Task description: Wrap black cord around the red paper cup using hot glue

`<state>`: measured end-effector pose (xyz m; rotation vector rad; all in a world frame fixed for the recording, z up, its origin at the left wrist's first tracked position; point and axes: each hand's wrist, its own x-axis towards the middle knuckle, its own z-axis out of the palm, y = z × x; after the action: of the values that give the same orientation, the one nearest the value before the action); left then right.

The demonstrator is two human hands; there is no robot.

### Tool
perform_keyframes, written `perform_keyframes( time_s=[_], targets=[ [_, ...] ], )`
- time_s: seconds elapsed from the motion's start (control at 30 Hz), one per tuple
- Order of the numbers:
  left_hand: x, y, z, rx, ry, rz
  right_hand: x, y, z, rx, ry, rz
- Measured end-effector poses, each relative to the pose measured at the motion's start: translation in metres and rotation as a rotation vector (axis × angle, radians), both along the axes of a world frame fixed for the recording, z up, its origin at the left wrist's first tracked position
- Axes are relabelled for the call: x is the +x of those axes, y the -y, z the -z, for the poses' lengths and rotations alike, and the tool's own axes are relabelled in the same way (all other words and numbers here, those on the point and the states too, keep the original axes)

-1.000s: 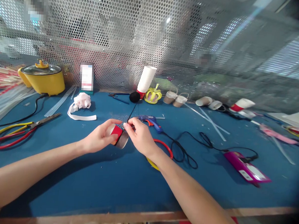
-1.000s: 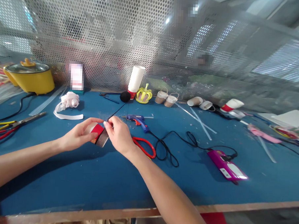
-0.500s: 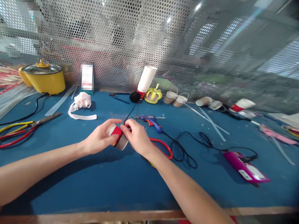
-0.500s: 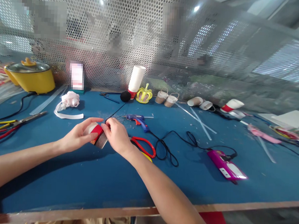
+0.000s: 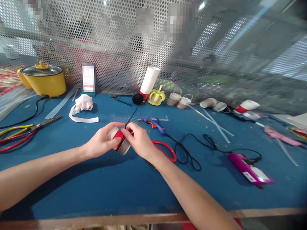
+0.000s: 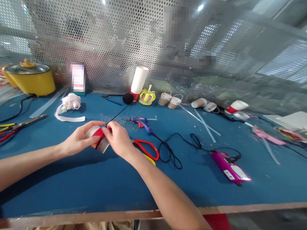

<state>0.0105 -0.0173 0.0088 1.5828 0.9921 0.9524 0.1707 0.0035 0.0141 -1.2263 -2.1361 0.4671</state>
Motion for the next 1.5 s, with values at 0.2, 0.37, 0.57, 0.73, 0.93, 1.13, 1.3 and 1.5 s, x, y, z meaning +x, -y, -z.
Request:
perform_keyframes(
  time_s=[0.2, 0.37, 0.57, 0.73, 0.93, 1.13, 1.3, 1.5],
  targets=[
    [-0.0011, -0.0014, 0.0027, 0.006, 0.009, 0.000, 0.0002, 0.0017, -0.0019, -0.006, 0.011, 0.004],
    [-0.0030, -0.0020, 0.0020, 0.066, -0.026, -0.018, 0.0033, 0.0018, -0.0044, 0.049, 0.011, 0.020],
    [-0.0035, -0.0021, -0.0010, 0.100, -0.109, -0.015, 0.0038, 0.0023, -0.0048, 0.098, 0.018, 0.018],
    [-0.0032, -0.0002, -0.0018, 0.097, -0.120, -0.015, 0.0031, 0.0031, -0.0058, 0.089, -0.004, 0.021],
    [0.0006, 0.0036, -0.0045, -0.007, -0.026, 0.017, 0.0011, 0.0033, -0.0062, -0.088, -0.103, -0.024],
    [0.0029, 0.0030, -0.0040, -0.021, 0.006, -0.019, -0.0008, 0.0038, -0.0043, -0.117, -0.119, -0.050],
    [0.0037, 0.0025, -0.0027, -0.034, 0.024, 0.002, -0.0009, 0.0047, -0.0031, -0.151, -0.132, -0.077],
    [0.0032, 0.0010, -0.0004, -0.026, 0.021, -0.005, -0.0009, 0.0027, -0.0023, -0.191, -0.205, -0.128]
  ],
)
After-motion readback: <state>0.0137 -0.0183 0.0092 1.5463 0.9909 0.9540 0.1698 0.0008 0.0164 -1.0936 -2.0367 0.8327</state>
